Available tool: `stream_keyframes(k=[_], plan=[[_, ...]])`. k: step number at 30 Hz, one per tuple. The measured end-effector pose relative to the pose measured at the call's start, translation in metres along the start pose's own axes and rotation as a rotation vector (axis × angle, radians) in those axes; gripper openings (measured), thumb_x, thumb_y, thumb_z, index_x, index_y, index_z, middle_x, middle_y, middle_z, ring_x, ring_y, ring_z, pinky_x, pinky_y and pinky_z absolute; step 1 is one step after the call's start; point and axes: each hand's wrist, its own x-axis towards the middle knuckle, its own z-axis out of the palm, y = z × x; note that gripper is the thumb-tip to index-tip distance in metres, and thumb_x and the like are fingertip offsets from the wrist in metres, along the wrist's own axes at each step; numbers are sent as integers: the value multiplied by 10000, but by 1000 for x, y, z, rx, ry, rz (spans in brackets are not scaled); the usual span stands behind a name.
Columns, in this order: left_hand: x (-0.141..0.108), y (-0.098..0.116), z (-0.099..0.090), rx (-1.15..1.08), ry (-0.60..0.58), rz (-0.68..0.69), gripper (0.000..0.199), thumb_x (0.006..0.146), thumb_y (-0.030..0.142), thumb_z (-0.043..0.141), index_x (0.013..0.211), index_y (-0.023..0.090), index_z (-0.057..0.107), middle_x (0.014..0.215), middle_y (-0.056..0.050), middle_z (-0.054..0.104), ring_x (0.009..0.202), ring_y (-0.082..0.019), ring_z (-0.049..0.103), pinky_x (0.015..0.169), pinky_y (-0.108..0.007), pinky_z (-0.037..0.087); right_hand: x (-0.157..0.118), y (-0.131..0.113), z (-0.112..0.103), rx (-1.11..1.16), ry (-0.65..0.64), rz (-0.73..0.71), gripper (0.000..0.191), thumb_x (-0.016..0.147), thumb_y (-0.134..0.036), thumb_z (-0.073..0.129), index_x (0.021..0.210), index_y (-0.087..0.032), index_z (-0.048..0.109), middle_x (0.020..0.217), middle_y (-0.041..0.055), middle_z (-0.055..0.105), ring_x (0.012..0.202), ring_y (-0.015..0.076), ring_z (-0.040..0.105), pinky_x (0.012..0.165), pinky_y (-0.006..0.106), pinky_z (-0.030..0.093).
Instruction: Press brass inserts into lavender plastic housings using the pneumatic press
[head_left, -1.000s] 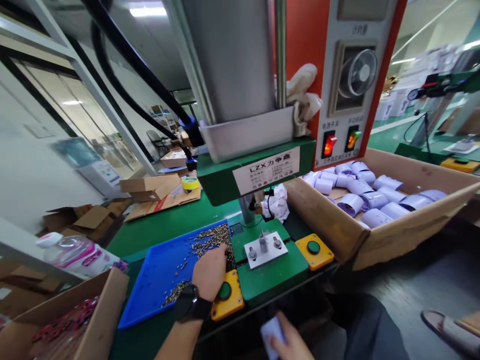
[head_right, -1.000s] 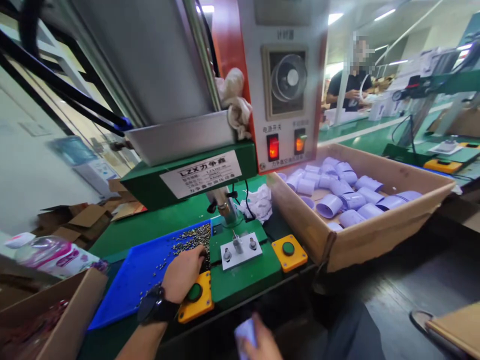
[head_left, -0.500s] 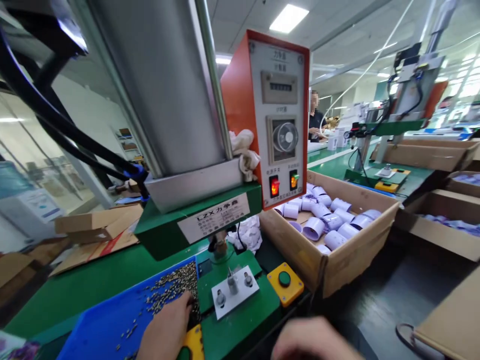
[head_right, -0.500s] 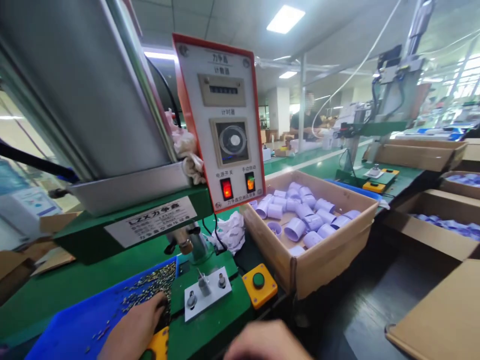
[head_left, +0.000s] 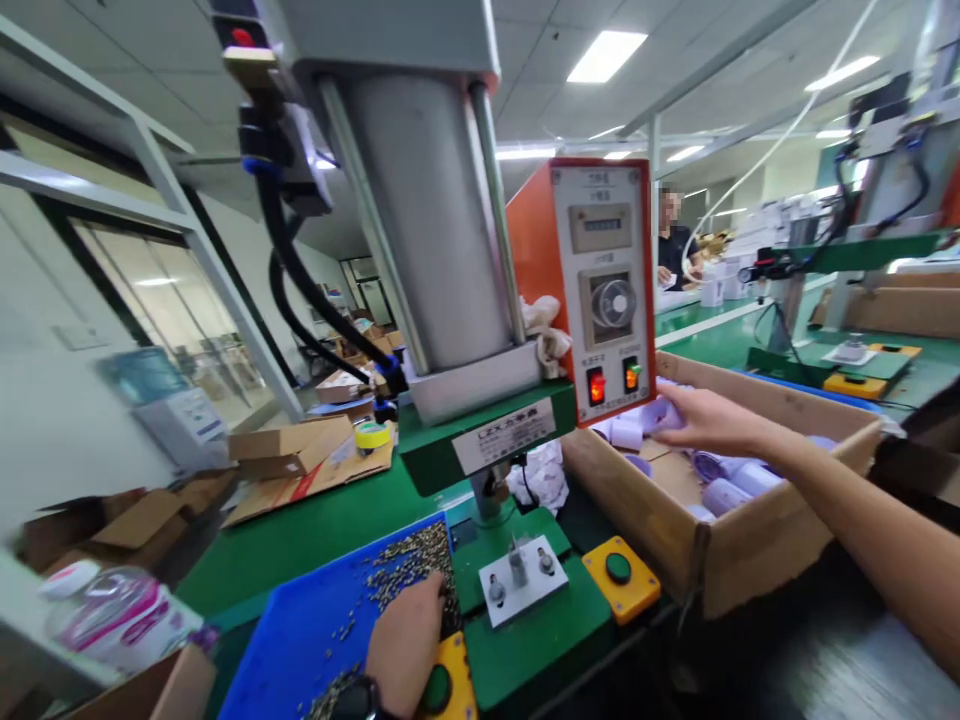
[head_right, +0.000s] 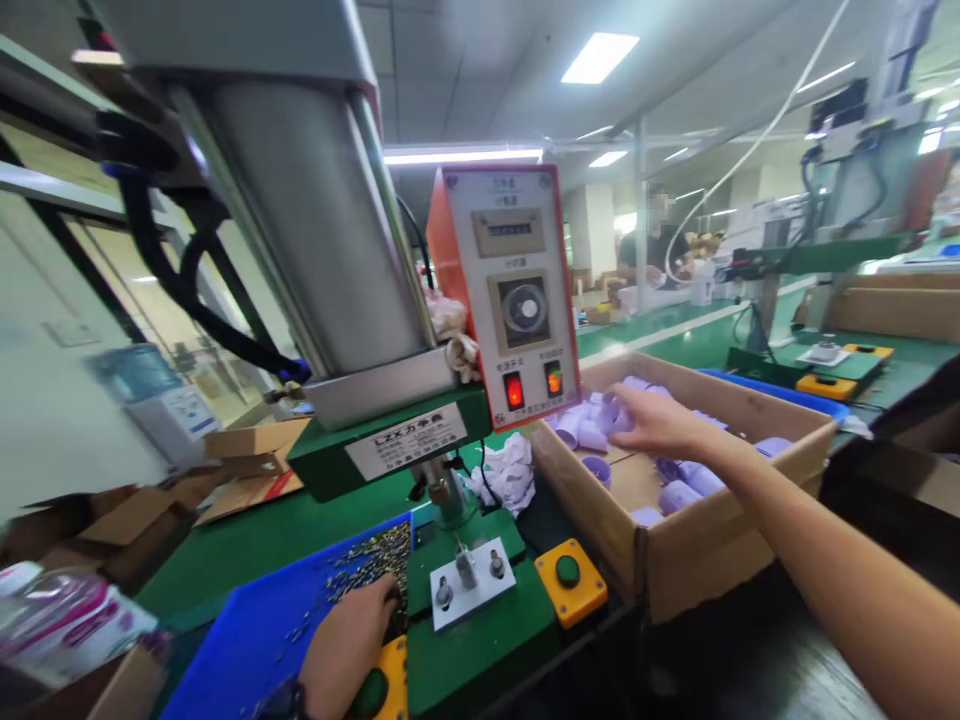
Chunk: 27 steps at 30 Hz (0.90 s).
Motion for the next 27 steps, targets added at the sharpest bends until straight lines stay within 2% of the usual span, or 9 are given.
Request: stream_keyframes(k=[2,4,7,10,12,15,20,23,27], plan=[[-2,1,1,6,0,-3,288,924,158,316,973,198,598,966,-84,706,971,-203,647,804,-309,437,-22,-16,7,235,-119,-20,434,866,-417,534,1199,-143,581,1029,83,697,875,180,677,739,280,498],[-2,1,2,13,-4,-9,285,924,153,322,980,200,597,961,-80,703,978,-194,640,812,-303,432,-53,-41,32,598,-154,34,467,895,-445,468,1290,-196,459,1150,111,651,918,210,675,752,314,527],[-3,1,2,34,-10,-8,271,919,145,340,977,208,598,975,-69,703,991,-183,633,809,-288,424,-91,-85,88,901,-234,125,497,828,-421,603,1255,-230,434,1105,81,634,896,212,663,743,320,550],[-3,1,1,52,-13,-13,225,907,155,381,932,212,598,968,-58,709,961,-187,643,774,-282,424,-102,-114,134,1087,-294,146,523,807,-386,638,1259,-238,420,1099,59,612,908,193,640,771,319,542],[-3,0,1,51,-12,-16,207,901,157,399,911,215,597,949,-50,712,931,-188,653,754,-282,423,-97,-120,147,1073,-330,109,515,822,-347,621,1280,-240,412,1107,56,608,925,181,631,808,320,531],[-2,-1,4,36,-7,-11,225,903,144,386,908,216,599,933,-51,714,915,-192,659,742,-286,423,-90,-119,146,836,-380,-3,519,819,-283,609,1302,-239,424,1062,49,644,921,182,634,845,342,521],[-1,-1,6,-14,29,-14,228,907,148,384,888,214,602,889,-48,709,871,-180,659,720,-275,422,-97,-108,142,517,-396,-230,586,764,-261,655,1315,-229,458,1252,88,615,1163,237,570,1006,395,439],[-8,0,-1,-53,91,-10,263,944,193,336,905,212,595,920,-52,698,886,-178,644,757,-285,440,-111,-100,152,501,-393,-168,643,759,-258,657,1355,-219,420,1274,101,606,1163,239,578,1000,399,448],[-42,-2,-4,-229,332,-38,321,977,310,285,1046,221,586,1060,-70,671,984,-193,620,877,-319,467,-119,-98,161,515,-372,-117,681,764,-238,651,1390,-230,384,1274,101,608,1145,243,592,992,408,455]])
